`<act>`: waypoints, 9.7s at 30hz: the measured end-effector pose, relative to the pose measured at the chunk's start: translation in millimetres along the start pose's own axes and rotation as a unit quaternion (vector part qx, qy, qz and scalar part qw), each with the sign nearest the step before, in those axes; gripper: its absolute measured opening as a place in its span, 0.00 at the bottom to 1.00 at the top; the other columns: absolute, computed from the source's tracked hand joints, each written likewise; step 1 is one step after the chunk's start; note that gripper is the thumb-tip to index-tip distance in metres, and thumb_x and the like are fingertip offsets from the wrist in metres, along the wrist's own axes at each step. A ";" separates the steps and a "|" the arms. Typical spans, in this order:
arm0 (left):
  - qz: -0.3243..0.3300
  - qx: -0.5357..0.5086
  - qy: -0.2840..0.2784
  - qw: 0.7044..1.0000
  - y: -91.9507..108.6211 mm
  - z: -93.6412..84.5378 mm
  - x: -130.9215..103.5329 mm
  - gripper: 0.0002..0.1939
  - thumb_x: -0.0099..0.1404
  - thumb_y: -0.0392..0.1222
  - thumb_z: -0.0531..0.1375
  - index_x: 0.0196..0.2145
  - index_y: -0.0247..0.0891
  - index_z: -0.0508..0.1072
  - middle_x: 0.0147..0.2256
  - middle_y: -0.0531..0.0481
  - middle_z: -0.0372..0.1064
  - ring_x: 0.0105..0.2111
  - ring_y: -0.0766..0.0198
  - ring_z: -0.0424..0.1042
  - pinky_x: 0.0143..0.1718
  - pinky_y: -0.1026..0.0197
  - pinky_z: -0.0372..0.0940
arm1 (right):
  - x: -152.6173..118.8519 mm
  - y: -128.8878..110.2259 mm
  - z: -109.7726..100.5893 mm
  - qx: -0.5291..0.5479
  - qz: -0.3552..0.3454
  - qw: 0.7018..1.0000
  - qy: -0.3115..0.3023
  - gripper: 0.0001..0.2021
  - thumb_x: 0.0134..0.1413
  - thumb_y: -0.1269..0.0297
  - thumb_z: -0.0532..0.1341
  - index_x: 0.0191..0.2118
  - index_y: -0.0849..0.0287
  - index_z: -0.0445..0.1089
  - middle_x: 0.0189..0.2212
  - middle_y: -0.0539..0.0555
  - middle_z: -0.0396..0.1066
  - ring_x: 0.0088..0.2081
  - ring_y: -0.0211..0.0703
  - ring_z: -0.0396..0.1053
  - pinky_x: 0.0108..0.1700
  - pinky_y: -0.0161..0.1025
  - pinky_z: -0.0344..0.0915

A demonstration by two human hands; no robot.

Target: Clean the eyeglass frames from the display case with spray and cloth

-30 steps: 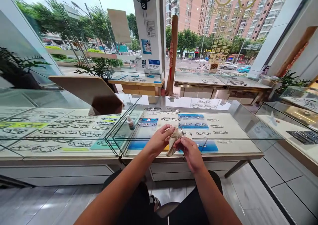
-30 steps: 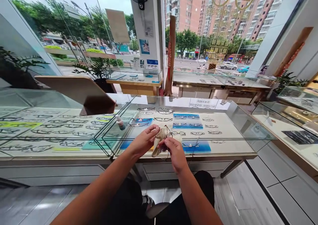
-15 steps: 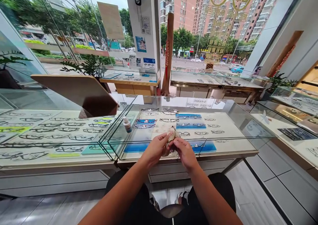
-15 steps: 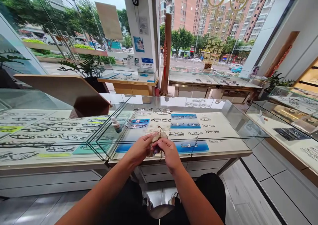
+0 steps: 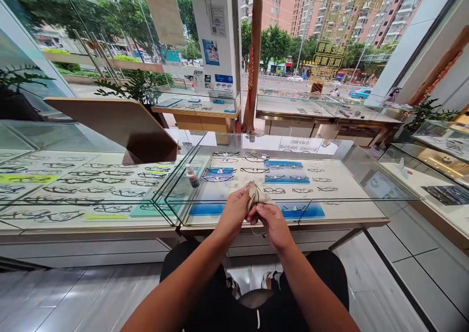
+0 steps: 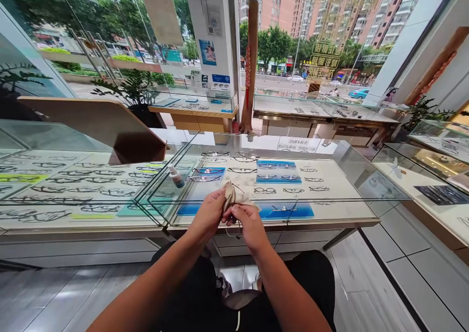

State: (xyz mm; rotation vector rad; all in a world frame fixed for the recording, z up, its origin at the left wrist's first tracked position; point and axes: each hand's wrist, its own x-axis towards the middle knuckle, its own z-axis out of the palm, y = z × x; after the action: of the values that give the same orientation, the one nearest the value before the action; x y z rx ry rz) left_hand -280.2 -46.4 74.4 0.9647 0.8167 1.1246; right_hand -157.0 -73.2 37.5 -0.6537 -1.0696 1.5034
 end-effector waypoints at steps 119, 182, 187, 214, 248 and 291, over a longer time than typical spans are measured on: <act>0.037 0.067 -0.041 0.996 -18.0 7.2 -35.5 0.27 0.67 0.65 0.64 0.36 0.34 0.75 0.29 0.51 0.67 0.29 0.66 0.63 0.33 0.64 0.61 | -8.6 -19.9 -5.3 -0.063 -0.063 0.992 0.093 0.17 0.67 0.48 0.64 0.47 0.53 0.85 0.46 0.56 0.80 0.48 0.50 0.75 0.54 0.45 0.68; 0.054 0.013 -0.007 0.998 -5.9 -5.9 -21.5 0.23 0.68 0.61 0.65 0.40 0.35 0.79 0.29 0.51 0.70 0.30 0.65 0.67 0.35 0.63 0.64 | -15.0 -22.3 -13.7 -0.068 0.010 0.998 0.011 0.13 0.62 0.50 0.68 0.37 0.54 0.83 0.36 0.54 0.81 0.41 0.48 0.75 0.51 0.45 0.69; 0.015 -0.018 -0.055 0.998 -6.6 1.0 -19.8 0.24 0.62 0.59 0.71 0.41 0.35 0.75 0.22 0.58 0.61 0.21 0.72 0.55 0.25 0.67 0.53 | -15.6 -13.2 -12.6 -0.054 0.021 0.998 -0.014 0.13 0.62 0.51 0.67 0.36 0.55 0.84 0.32 0.54 0.80 0.36 0.46 0.74 0.48 0.45 0.69; 0.021 -0.083 0.021 0.996 -19.0 -10.7 -5.6 0.25 0.62 0.64 0.68 0.37 0.35 0.78 0.26 0.52 0.74 0.23 0.65 0.71 0.28 0.63 0.68 | -25.0 -10.0 -18.7 -0.072 -0.003 0.997 0.012 0.12 0.66 0.53 0.65 0.37 0.52 0.84 0.36 0.54 0.79 0.41 0.46 0.73 0.49 0.43 0.67; 0.327 0.319 -0.012 0.889 -59.8 -24.7 -58.7 0.25 0.80 0.44 0.49 0.69 0.40 0.68 0.65 0.38 0.69 0.67 0.46 0.66 0.67 0.43 0.62 | -18.1 -31.9 -30.7 -0.148 -0.111 0.965 0.184 0.12 0.62 0.52 0.69 0.38 0.53 0.84 0.35 0.53 0.73 0.41 0.45 0.67 0.47 0.44 0.64; 0.224 0.579 -0.133 0.773 -12.9 -48.1 76.5 0.18 0.75 0.51 0.54 0.44 0.40 0.81 0.51 0.39 0.76 0.51 0.47 0.73 0.53 0.48 0.65 | -29.4 -76.9 -44.7 -0.171 -0.069 0.980 0.076 0.12 0.64 0.56 0.65 0.32 0.52 0.82 0.32 0.55 0.75 0.43 0.52 0.71 0.54 0.49 0.65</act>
State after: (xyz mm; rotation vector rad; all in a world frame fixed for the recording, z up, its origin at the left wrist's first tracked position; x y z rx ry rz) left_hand -300.5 35.8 40.2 2.4044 1.0699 0.7451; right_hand -76.6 -92.1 81.8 -0.8987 -1.2403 1.1415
